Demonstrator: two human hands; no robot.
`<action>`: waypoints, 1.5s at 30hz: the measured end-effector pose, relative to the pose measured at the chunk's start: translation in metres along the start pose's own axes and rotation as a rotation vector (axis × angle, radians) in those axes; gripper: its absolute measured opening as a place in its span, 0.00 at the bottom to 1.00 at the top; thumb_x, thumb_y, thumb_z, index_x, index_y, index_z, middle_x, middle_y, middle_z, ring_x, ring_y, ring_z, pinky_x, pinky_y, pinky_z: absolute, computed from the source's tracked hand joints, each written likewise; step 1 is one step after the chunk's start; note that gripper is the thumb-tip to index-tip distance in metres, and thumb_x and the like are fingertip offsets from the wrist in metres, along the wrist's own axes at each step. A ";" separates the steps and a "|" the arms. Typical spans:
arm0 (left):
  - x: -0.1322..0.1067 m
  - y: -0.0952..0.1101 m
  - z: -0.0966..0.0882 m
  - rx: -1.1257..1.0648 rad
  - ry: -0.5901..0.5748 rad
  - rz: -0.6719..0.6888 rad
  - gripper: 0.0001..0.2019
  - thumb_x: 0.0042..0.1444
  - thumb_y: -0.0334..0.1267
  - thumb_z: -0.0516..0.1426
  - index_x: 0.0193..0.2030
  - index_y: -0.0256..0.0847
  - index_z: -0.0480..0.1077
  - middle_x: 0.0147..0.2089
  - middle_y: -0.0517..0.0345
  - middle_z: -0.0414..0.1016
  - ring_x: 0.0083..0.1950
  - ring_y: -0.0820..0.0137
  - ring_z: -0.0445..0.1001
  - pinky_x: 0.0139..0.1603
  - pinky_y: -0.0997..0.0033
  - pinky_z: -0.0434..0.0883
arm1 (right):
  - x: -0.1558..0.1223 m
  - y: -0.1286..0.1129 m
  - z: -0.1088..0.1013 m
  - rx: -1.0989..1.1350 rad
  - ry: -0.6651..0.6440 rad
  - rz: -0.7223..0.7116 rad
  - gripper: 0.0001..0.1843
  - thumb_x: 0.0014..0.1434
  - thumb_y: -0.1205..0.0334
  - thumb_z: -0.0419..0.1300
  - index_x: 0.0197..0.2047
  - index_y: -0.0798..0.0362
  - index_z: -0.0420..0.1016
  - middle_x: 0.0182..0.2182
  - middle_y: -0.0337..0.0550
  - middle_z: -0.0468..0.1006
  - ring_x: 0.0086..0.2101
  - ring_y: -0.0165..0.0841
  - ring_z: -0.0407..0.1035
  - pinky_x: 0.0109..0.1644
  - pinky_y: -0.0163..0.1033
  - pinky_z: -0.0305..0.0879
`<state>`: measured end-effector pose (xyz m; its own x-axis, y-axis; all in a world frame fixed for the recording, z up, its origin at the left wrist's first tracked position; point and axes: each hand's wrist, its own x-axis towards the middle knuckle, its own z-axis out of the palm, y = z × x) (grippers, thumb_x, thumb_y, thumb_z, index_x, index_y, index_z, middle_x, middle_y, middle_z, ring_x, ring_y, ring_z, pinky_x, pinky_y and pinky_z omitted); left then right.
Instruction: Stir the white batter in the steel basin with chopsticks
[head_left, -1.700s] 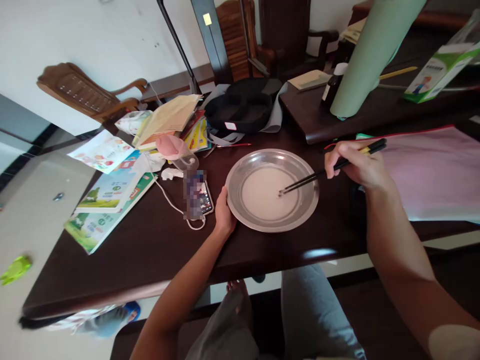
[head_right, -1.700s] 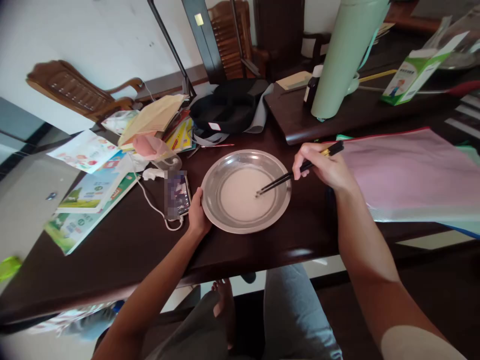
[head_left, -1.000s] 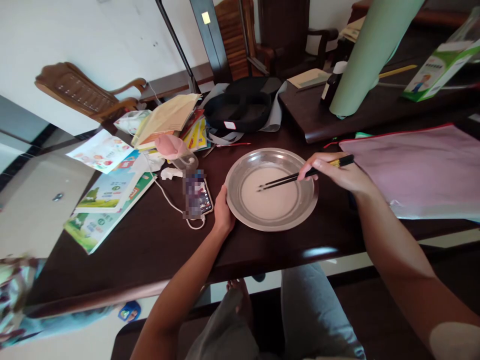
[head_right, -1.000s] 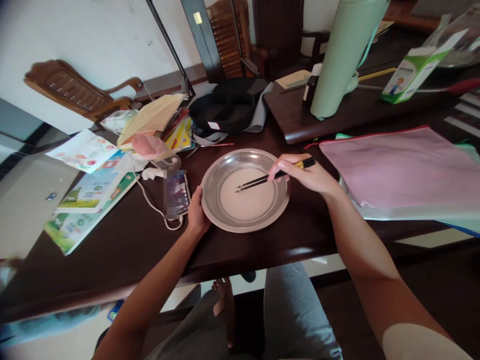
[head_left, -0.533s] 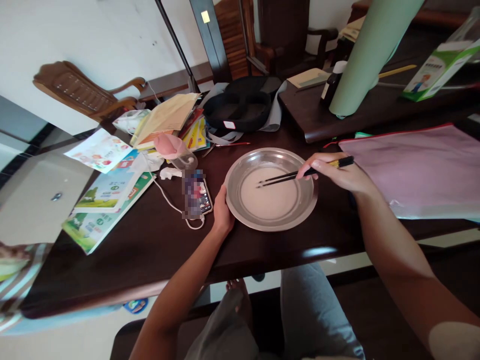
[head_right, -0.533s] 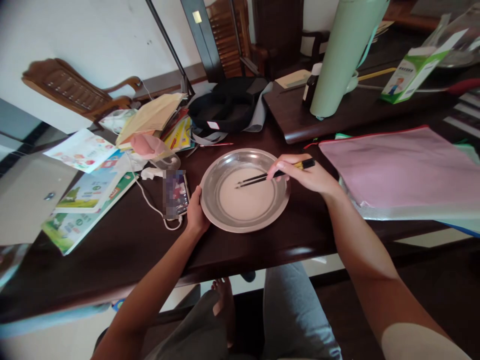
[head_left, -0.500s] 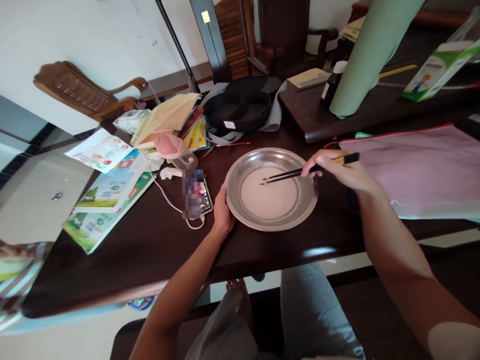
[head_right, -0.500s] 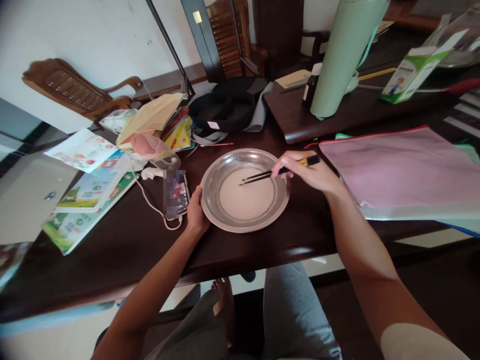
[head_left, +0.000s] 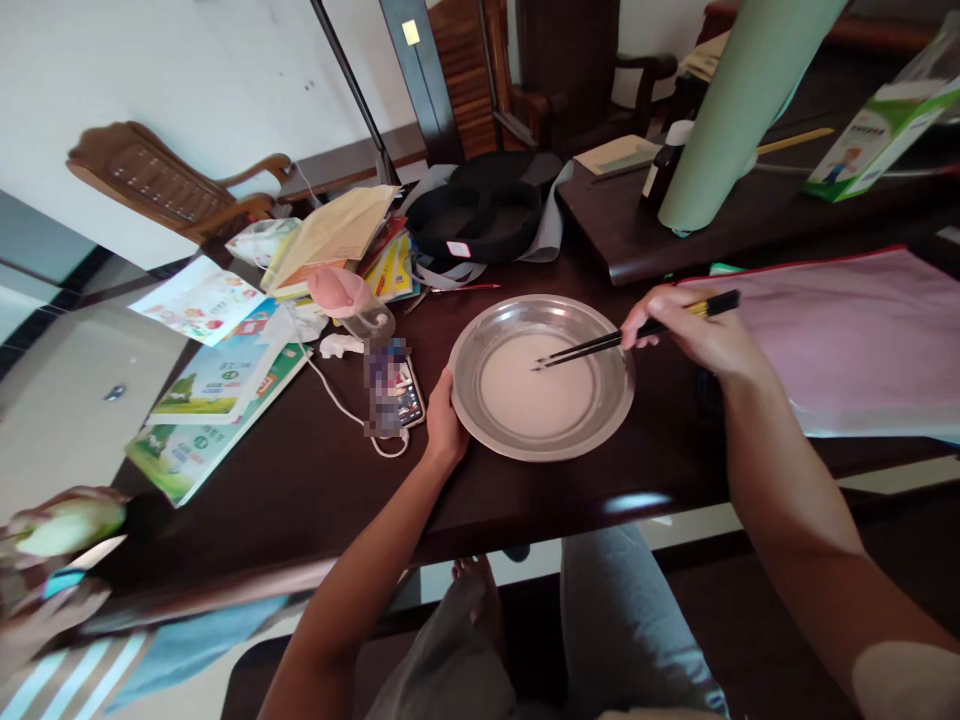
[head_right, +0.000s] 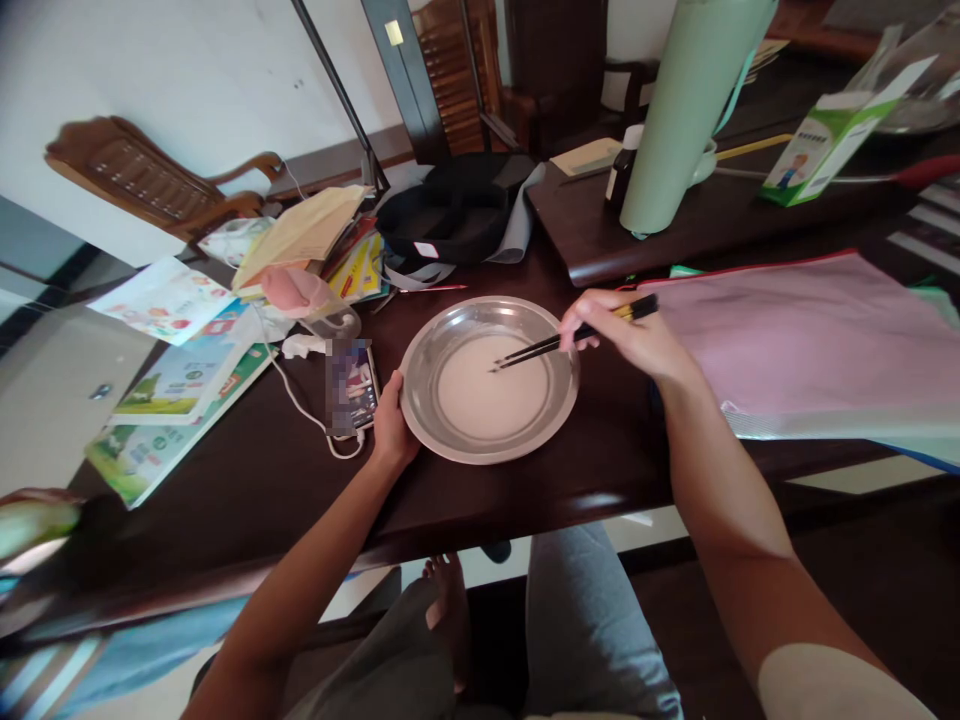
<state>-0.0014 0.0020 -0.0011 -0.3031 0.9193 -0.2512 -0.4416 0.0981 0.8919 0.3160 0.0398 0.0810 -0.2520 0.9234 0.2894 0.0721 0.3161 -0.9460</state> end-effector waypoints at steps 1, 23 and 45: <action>0.000 0.001 0.000 -0.001 -0.003 -0.005 0.19 0.54 0.57 0.69 0.42 0.44 0.83 0.44 0.55 0.90 0.63 0.50 0.84 0.68 0.52 0.77 | 0.000 0.002 -0.004 0.048 0.044 -0.002 0.27 0.66 0.36 0.70 0.30 0.51 0.87 0.24 0.45 0.84 0.25 0.33 0.73 0.28 0.38 0.66; -0.002 0.002 0.004 -0.036 0.030 -0.003 0.17 0.52 0.55 0.71 0.37 0.44 0.83 0.42 0.57 0.90 0.61 0.50 0.85 0.67 0.54 0.78 | -0.004 0.003 0.008 0.019 -0.233 0.014 0.24 0.72 0.41 0.66 0.37 0.52 0.90 0.33 0.48 0.90 0.30 0.33 0.80 0.33 0.37 0.72; -0.002 0.003 0.005 -0.028 0.020 0.004 0.16 0.53 0.53 0.70 0.39 0.44 0.84 0.41 0.57 0.90 0.59 0.52 0.86 0.64 0.56 0.79 | -0.002 0.004 -0.010 0.143 -0.046 -0.038 0.24 0.68 0.40 0.70 0.29 0.50 0.88 0.21 0.43 0.83 0.23 0.31 0.74 0.25 0.36 0.66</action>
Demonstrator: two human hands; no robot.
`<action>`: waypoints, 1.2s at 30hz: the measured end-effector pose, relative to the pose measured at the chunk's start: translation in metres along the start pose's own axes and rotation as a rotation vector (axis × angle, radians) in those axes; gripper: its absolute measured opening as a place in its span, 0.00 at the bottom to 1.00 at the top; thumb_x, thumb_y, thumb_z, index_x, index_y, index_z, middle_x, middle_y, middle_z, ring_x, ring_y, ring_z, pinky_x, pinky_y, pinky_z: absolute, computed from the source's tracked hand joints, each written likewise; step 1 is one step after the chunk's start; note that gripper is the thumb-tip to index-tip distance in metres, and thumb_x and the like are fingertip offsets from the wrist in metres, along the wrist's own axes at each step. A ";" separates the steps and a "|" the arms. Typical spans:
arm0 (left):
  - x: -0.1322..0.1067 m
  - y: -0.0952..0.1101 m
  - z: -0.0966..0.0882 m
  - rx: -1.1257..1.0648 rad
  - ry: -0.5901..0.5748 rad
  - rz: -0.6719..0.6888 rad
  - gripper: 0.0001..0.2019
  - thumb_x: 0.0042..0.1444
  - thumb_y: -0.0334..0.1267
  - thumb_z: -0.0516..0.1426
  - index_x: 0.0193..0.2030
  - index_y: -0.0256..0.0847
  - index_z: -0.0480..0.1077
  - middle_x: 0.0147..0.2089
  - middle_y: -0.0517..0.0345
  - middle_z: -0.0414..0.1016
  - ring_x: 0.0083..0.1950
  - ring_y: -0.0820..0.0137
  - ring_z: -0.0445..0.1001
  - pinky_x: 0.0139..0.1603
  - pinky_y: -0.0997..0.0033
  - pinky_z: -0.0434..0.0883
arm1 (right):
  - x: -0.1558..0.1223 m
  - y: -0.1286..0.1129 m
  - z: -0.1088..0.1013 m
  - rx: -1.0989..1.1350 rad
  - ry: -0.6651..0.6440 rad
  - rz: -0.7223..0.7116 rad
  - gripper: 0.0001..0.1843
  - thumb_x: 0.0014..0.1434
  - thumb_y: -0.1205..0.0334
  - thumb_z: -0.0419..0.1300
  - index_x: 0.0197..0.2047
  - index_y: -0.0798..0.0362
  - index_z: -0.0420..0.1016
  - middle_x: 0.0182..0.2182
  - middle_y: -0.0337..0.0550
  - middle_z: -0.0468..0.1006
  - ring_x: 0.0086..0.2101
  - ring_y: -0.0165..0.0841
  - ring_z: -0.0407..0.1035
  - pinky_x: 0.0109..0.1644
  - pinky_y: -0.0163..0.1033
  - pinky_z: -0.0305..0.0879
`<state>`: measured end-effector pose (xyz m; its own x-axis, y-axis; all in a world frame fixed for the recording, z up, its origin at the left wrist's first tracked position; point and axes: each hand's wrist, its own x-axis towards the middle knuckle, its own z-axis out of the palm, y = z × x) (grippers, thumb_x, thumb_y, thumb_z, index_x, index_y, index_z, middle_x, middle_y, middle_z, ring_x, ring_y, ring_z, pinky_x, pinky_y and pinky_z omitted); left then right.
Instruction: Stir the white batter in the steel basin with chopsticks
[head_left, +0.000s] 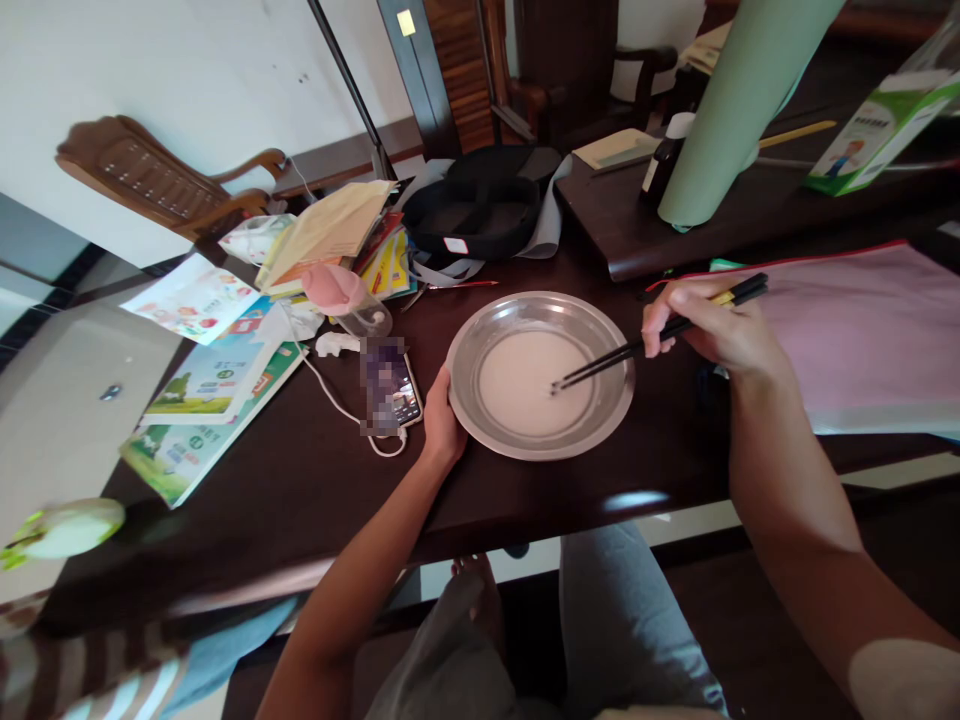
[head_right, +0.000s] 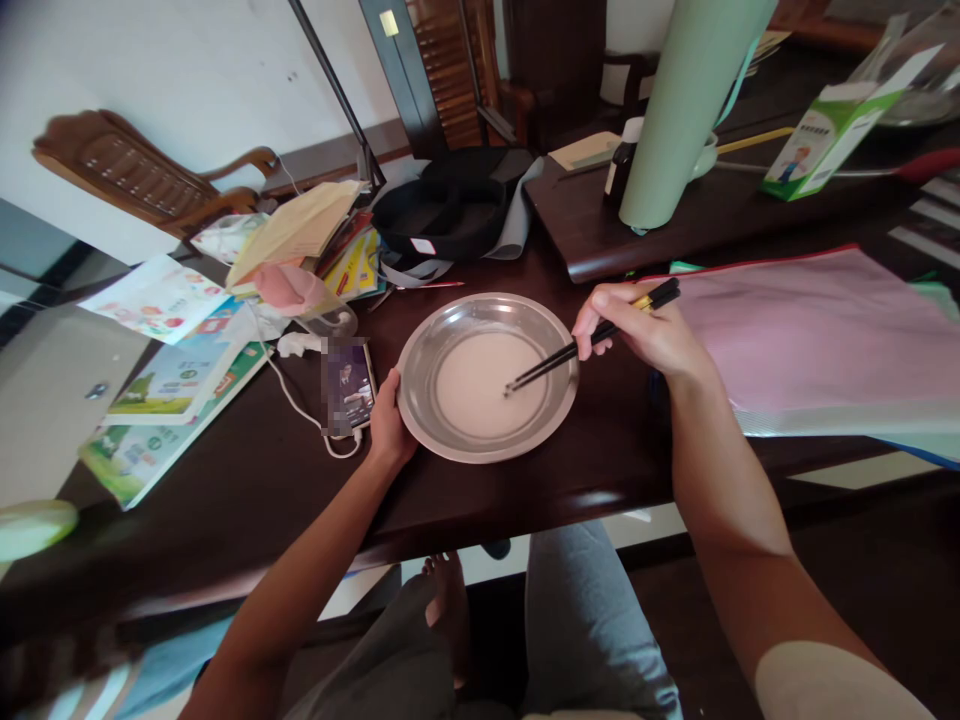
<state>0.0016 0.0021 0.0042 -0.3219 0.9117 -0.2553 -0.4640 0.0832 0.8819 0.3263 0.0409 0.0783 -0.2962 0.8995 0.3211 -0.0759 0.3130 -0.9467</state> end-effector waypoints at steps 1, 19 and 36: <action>0.000 0.000 0.000 -0.001 0.000 -0.001 0.16 0.53 0.53 0.70 0.39 0.44 0.84 0.42 0.57 0.90 0.59 0.52 0.86 0.65 0.56 0.79 | 0.000 0.000 0.001 0.027 -0.033 0.021 0.24 0.68 0.40 0.71 0.29 0.50 0.87 0.21 0.43 0.82 0.22 0.32 0.73 0.24 0.36 0.65; -0.002 0.002 0.002 0.028 -0.003 0.018 0.14 0.53 0.53 0.69 0.36 0.44 0.83 0.43 0.57 0.90 0.59 0.53 0.85 0.65 0.57 0.78 | 0.000 -0.001 0.016 -0.066 -0.181 0.082 0.26 0.71 0.39 0.67 0.33 0.52 0.89 0.29 0.47 0.88 0.27 0.32 0.76 0.30 0.38 0.69; 0.001 -0.001 0.000 0.041 -0.031 0.025 0.17 0.53 0.56 0.70 0.37 0.44 0.82 0.48 0.54 0.90 0.65 0.50 0.83 0.69 0.55 0.77 | 0.001 -0.002 0.018 -0.206 -0.157 0.066 0.25 0.73 0.41 0.66 0.36 0.52 0.91 0.33 0.46 0.88 0.29 0.30 0.75 0.33 0.36 0.71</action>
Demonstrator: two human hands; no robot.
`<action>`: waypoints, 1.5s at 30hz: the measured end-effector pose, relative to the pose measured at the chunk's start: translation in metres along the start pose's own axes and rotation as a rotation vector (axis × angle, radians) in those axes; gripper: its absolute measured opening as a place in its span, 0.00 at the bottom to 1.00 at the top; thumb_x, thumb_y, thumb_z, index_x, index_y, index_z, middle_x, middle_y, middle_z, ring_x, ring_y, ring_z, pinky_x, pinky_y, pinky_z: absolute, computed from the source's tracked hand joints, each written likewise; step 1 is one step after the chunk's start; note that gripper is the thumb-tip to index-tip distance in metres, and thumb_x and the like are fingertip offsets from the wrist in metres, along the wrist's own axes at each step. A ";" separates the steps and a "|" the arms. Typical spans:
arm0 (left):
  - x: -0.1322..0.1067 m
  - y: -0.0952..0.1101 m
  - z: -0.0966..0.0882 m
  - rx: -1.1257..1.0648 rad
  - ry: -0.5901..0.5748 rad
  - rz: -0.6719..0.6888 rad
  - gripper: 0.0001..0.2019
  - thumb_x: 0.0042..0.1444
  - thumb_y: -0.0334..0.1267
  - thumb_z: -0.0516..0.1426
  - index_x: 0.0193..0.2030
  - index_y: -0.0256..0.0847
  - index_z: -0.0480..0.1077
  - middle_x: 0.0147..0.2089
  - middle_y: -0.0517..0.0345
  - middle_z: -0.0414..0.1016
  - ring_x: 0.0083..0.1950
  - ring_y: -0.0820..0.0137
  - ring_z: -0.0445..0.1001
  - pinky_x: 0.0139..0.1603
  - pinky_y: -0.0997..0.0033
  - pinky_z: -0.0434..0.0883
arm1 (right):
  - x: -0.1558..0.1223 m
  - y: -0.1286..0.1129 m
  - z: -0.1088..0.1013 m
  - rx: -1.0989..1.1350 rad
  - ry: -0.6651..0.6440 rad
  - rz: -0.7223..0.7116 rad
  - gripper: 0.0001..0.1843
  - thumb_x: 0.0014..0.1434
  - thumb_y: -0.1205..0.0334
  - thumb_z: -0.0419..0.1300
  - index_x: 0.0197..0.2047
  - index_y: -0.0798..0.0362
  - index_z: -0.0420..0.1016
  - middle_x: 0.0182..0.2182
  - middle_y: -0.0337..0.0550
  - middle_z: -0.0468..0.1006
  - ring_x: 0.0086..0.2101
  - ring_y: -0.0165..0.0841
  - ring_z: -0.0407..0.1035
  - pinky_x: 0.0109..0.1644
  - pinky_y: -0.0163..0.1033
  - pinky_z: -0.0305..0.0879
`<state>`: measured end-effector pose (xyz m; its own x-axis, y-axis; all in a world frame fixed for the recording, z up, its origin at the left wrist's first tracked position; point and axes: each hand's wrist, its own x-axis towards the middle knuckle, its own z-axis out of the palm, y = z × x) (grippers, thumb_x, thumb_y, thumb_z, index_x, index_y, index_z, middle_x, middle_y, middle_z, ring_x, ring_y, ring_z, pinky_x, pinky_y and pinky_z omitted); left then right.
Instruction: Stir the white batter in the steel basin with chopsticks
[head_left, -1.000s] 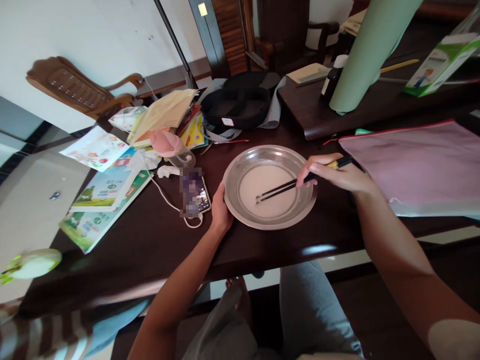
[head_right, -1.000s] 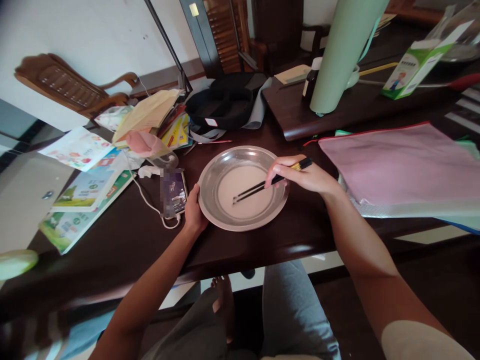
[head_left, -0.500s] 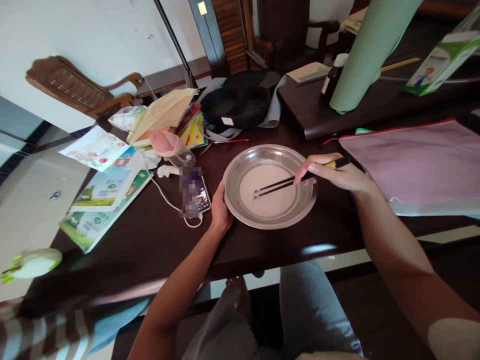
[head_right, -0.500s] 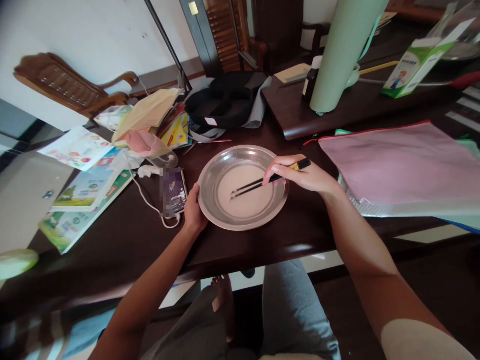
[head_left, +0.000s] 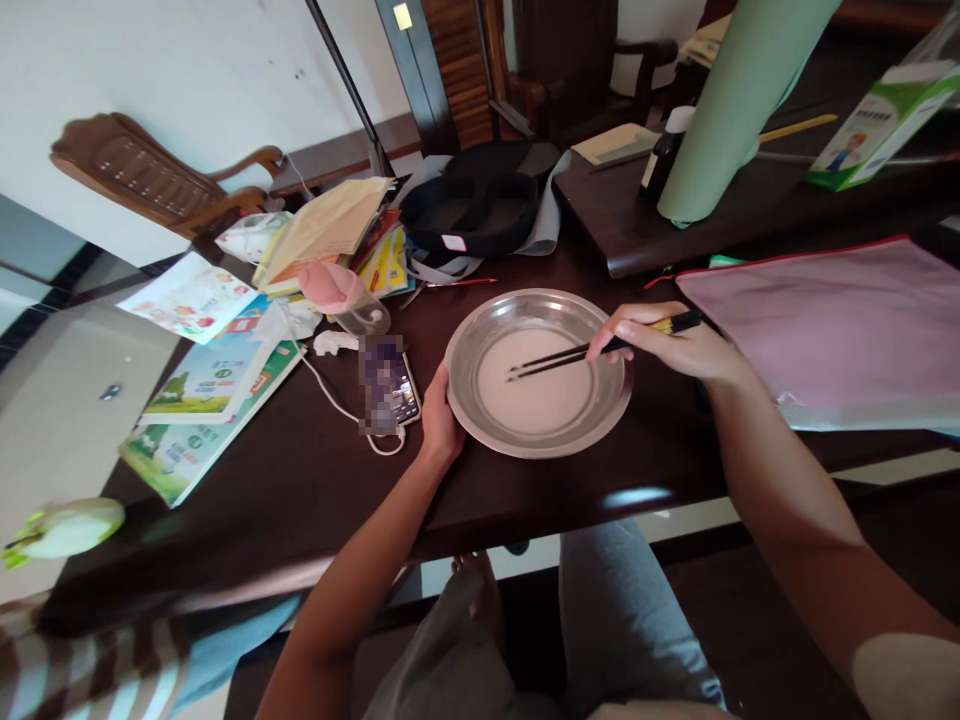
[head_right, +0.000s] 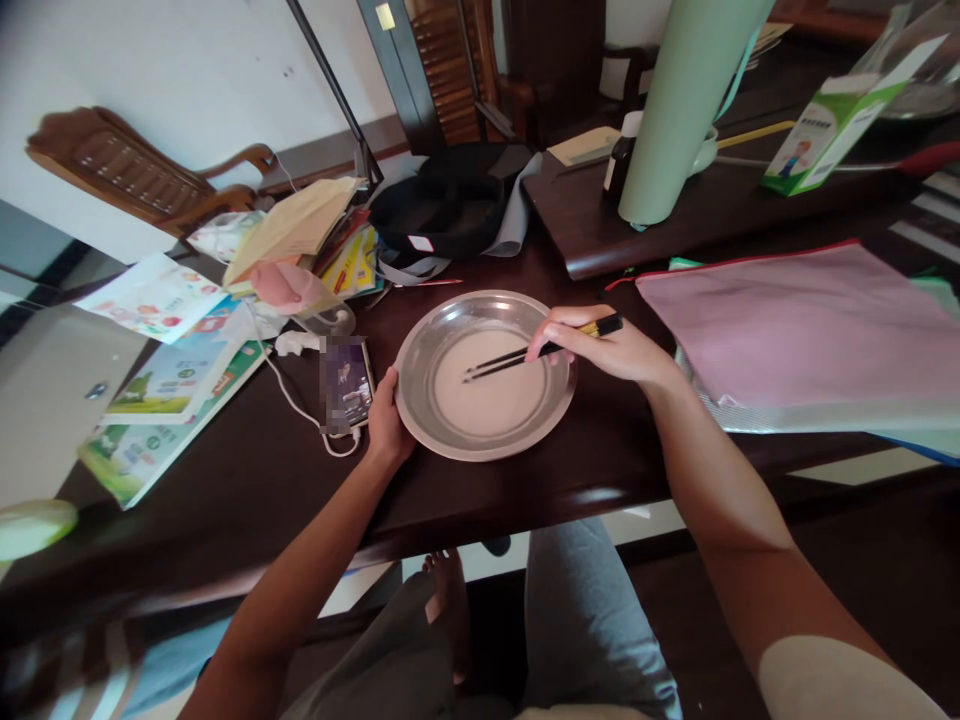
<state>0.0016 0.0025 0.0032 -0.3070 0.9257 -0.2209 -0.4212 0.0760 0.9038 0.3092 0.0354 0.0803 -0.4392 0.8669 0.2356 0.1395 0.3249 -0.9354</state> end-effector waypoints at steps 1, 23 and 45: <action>0.000 0.000 0.000 -0.001 0.001 0.002 0.17 0.53 0.56 0.70 0.37 0.44 0.82 0.48 0.54 0.90 0.65 0.50 0.83 0.69 0.55 0.77 | 0.000 0.001 -0.003 0.000 0.046 -0.006 0.25 0.72 0.41 0.66 0.36 0.52 0.91 0.31 0.46 0.88 0.28 0.30 0.74 0.33 0.36 0.70; -0.002 0.002 0.001 -0.008 0.025 0.003 0.15 0.55 0.53 0.69 0.38 0.44 0.84 0.45 0.56 0.90 0.63 0.52 0.84 0.68 0.56 0.77 | -0.001 0.004 -0.005 0.192 0.092 -0.021 0.27 0.67 0.37 0.70 0.28 0.51 0.86 0.21 0.44 0.83 0.22 0.33 0.72 0.26 0.38 0.67; -0.002 0.003 0.001 -0.022 0.017 -0.008 0.14 0.54 0.53 0.70 0.37 0.45 0.83 0.45 0.56 0.90 0.63 0.51 0.84 0.67 0.56 0.78 | -0.002 0.004 -0.014 0.094 0.171 -0.061 0.28 0.70 0.38 0.67 0.27 0.51 0.87 0.24 0.45 0.84 0.24 0.31 0.70 0.28 0.39 0.65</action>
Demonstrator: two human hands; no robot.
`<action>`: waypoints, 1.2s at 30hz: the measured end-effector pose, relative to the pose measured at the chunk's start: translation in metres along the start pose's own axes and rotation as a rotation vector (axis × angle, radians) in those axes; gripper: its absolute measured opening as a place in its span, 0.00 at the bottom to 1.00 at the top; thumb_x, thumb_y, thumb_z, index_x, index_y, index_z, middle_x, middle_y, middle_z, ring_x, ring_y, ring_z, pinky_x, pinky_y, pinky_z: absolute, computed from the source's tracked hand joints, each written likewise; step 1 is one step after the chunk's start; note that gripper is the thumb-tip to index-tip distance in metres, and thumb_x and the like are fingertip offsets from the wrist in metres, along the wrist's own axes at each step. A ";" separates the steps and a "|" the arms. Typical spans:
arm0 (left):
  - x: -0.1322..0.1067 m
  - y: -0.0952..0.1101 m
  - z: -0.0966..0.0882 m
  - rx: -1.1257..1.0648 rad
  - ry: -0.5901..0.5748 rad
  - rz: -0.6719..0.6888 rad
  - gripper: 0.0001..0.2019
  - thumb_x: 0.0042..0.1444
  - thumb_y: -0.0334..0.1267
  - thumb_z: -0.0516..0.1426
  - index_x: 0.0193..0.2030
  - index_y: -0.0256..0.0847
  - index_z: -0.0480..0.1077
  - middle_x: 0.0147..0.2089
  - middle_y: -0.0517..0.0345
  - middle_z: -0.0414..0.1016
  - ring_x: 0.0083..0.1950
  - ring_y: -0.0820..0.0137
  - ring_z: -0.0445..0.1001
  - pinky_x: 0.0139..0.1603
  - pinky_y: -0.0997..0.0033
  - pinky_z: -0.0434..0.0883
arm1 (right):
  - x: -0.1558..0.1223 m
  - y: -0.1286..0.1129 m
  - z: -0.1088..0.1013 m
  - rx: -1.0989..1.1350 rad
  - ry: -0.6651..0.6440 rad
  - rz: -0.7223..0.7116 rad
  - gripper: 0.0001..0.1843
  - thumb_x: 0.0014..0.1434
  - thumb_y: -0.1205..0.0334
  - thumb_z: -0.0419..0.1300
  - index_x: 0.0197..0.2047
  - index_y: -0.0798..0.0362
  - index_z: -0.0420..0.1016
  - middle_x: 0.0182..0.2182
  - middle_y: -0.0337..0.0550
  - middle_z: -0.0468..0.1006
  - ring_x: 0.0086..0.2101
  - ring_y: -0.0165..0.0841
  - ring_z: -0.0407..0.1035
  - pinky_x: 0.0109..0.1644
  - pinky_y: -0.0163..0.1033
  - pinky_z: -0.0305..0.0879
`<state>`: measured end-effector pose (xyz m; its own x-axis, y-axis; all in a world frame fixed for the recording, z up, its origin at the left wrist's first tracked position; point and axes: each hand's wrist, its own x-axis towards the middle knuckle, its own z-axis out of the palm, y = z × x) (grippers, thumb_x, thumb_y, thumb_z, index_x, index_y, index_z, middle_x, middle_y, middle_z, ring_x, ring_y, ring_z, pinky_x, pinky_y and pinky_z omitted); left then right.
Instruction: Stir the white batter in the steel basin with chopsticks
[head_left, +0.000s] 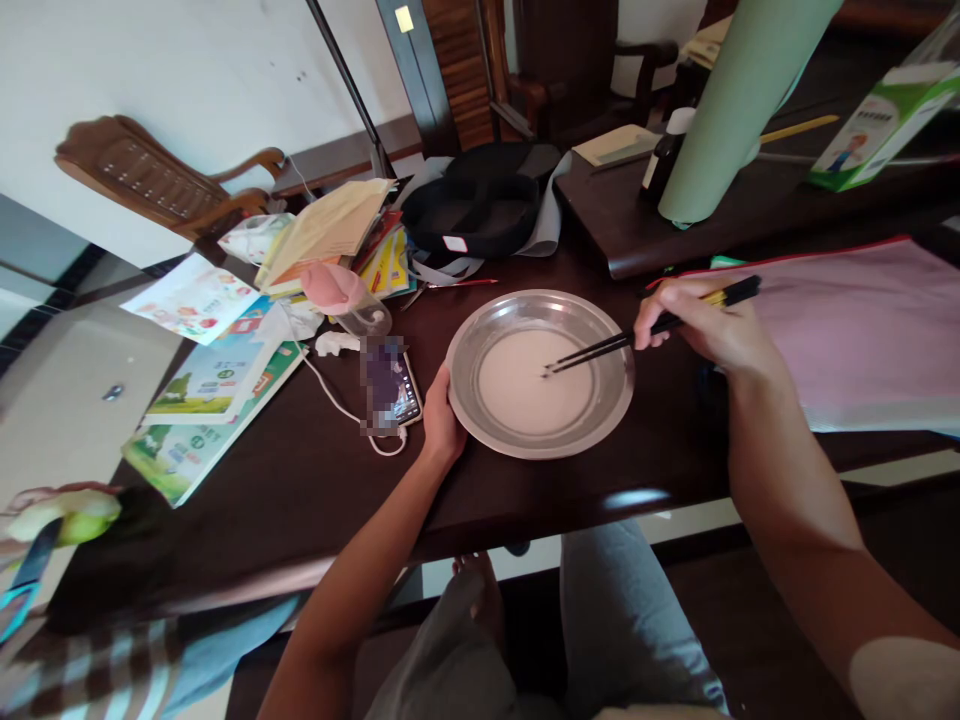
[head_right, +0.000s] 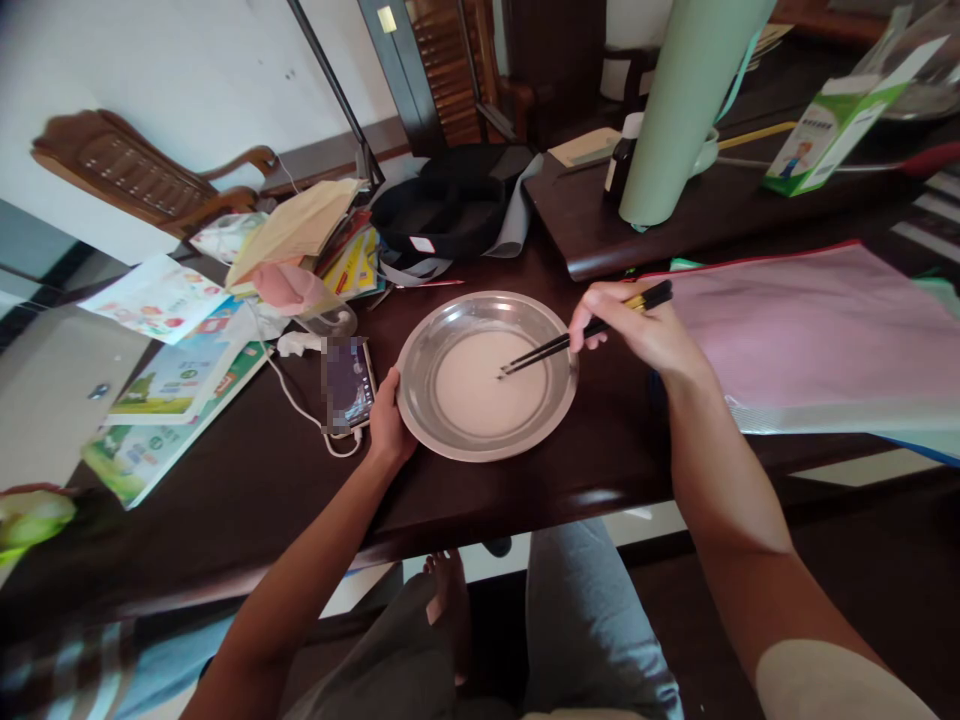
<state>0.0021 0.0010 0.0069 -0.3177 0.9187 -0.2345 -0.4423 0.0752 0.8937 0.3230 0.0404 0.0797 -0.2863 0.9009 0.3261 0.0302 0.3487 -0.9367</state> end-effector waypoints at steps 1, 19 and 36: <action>0.000 0.000 0.000 -0.005 0.003 -0.001 0.14 0.53 0.53 0.70 0.37 0.44 0.83 0.44 0.57 0.90 0.62 0.51 0.84 0.66 0.56 0.79 | -0.001 0.000 -0.002 0.049 -0.001 -0.002 0.29 0.69 0.38 0.68 0.25 0.52 0.86 0.22 0.45 0.82 0.22 0.31 0.69 0.26 0.38 0.63; 0.001 -0.001 -0.001 -0.007 0.009 -0.003 0.16 0.52 0.54 0.71 0.38 0.44 0.84 0.44 0.57 0.91 0.61 0.52 0.85 0.67 0.56 0.78 | -0.001 0.002 0.012 0.067 -0.151 0.053 0.26 0.70 0.39 0.67 0.32 0.53 0.88 0.26 0.46 0.86 0.24 0.31 0.73 0.27 0.37 0.67; 0.000 0.001 0.001 -0.024 -0.004 -0.010 0.13 0.54 0.51 0.69 0.37 0.44 0.84 0.45 0.56 0.91 0.62 0.52 0.84 0.68 0.56 0.77 | -0.001 0.000 0.014 -0.072 -0.164 0.046 0.27 0.74 0.41 0.64 0.36 0.55 0.89 0.33 0.48 0.88 0.30 0.31 0.75 0.34 0.38 0.70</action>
<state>0.0025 0.0017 0.0079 -0.3097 0.9197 -0.2414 -0.4653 0.0748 0.8820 0.3094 0.0363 0.0773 -0.4348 0.8644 0.2526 0.1141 0.3311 -0.9367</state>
